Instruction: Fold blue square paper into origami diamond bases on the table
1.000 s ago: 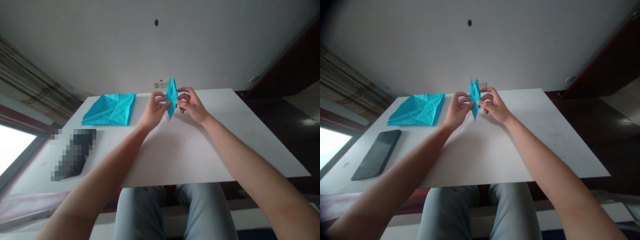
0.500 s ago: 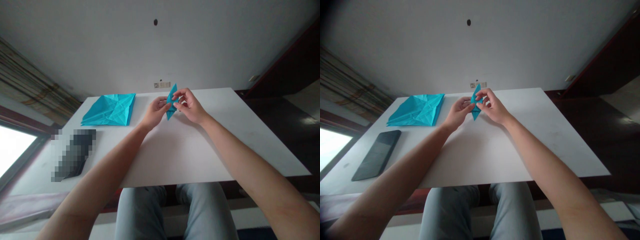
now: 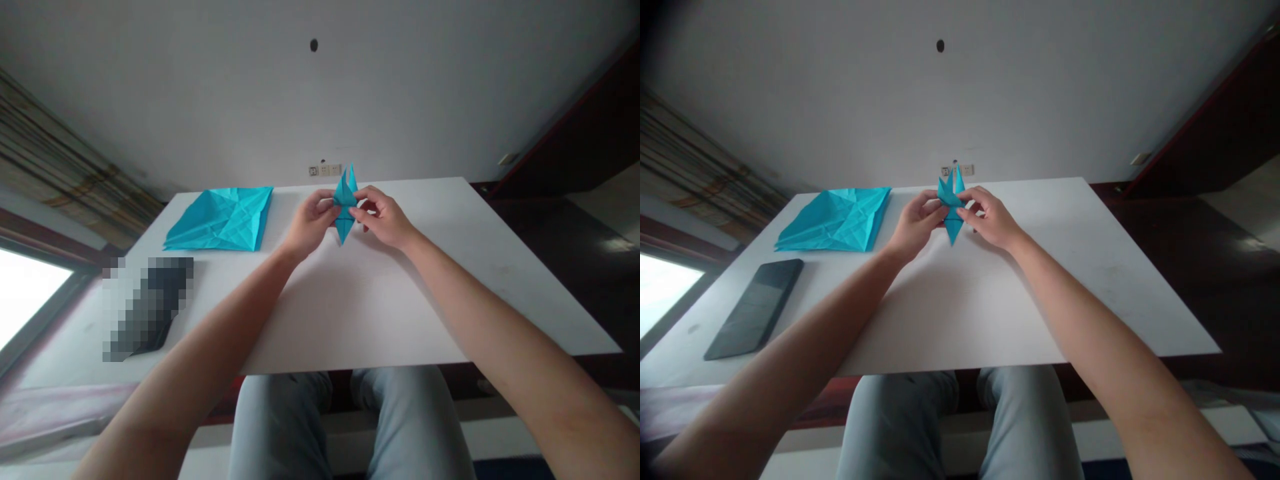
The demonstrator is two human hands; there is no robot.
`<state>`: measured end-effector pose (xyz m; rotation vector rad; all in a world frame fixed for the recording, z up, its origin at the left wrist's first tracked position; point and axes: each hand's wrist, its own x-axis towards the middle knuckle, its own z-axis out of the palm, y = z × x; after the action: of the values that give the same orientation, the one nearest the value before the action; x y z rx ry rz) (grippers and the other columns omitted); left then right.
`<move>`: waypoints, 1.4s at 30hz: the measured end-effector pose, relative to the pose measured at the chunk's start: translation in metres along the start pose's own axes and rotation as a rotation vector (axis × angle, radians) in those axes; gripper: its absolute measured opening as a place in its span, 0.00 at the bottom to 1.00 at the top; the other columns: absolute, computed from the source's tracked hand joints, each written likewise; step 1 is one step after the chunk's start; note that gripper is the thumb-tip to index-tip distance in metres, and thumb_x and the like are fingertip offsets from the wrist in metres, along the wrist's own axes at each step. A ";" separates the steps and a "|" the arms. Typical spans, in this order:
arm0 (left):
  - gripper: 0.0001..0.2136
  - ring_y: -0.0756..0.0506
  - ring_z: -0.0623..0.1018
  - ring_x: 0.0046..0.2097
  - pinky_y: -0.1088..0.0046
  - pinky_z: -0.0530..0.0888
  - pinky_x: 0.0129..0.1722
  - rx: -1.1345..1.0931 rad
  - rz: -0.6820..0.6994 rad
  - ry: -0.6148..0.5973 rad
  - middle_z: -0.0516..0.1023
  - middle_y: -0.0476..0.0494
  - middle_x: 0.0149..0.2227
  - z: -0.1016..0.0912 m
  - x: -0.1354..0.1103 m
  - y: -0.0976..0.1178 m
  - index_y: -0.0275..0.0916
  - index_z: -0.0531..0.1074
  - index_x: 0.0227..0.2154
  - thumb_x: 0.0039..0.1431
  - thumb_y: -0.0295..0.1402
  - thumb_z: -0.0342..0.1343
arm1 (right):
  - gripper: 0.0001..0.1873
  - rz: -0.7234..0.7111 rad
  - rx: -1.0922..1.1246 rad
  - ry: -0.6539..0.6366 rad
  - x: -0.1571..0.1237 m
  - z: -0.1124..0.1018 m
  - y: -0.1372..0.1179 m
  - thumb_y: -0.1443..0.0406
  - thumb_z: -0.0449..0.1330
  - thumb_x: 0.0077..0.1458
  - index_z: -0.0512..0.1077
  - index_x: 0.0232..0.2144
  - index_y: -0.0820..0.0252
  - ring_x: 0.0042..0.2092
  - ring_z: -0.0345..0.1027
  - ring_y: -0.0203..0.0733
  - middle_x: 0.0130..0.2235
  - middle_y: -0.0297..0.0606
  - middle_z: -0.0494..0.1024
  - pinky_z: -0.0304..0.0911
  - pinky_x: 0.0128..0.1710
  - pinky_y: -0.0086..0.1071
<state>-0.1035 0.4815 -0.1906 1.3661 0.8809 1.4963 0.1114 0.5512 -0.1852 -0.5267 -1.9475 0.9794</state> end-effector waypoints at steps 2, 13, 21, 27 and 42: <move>0.20 0.42 0.91 0.44 0.63 0.89 0.47 -0.012 -0.028 0.004 0.91 0.44 0.44 0.001 -0.001 0.005 0.44 0.79 0.49 0.70 0.53 0.73 | 0.12 0.034 0.043 -0.013 0.000 0.000 -0.001 0.51 0.74 0.69 0.85 0.48 0.48 0.38 0.74 0.41 0.50 0.39 0.78 0.73 0.25 0.32; 0.26 0.43 0.91 0.45 0.69 0.88 0.43 0.065 -0.049 0.009 0.92 0.39 0.50 0.000 -0.003 0.009 0.41 0.86 0.54 0.67 0.58 0.76 | 0.19 0.025 -0.005 0.006 0.001 -0.004 -0.013 0.44 0.74 0.68 0.89 0.45 0.50 0.44 0.75 0.46 0.49 0.42 0.82 0.74 0.31 0.34; 0.34 0.43 0.92 0.44 0.68 0.88 0.44 0.051 0.011 0.088 0.91 0.43 0.50 -0.003 -0.003 -0.005 0.47 0.76 0.61 0.57 0.45 0.85 | 0.31 0.055 0.042 0.044 -0.001 -0.002 -0.009 0.45 0.78 0.65 0.76 0.64 0.38 0.40 0.73 0.43 0.56 0.39 0.80 0.73 0.28 0.34; 0.26 0.44 0.91 0.43 0.68 0.88 0.45 0.057 -0.051 0.021 0.92 0.40 0.45 -0.004 -0.001 -0.006 0.39 0.82 0.50 0.61 0.51 0.84 | 0.41 0.124 0.086 0.089 -0.001 -0.004 -0.009 0.43 0.74 0.67 0.67 0.76 0.32 0.36 0.75 0.42 0.56 0.38 0.82 0.74 0.27 0.34; 0.15 0.53 0.74 0.29 0.79 0.71 0.28 0.047 -0.148 0.078 0.80 0.50 0.31 0.005 -0.007 0.016 0.38 0.82 0.39 0.70 0.44 0.76 | 0.26 0.096 0.192 0.132 0.004 -0.007 -0.005 0.51 0.72 0.66 0.73 0.62 0.43 0.30 0.68 0.34 0.50 0.32 0.82 0.72 0.26 0.31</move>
<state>-0.1010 0.4687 -0.1776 1.2543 1.0500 1.4307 0.1150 0.5539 -0.1766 -0.5640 -1.7042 1.1496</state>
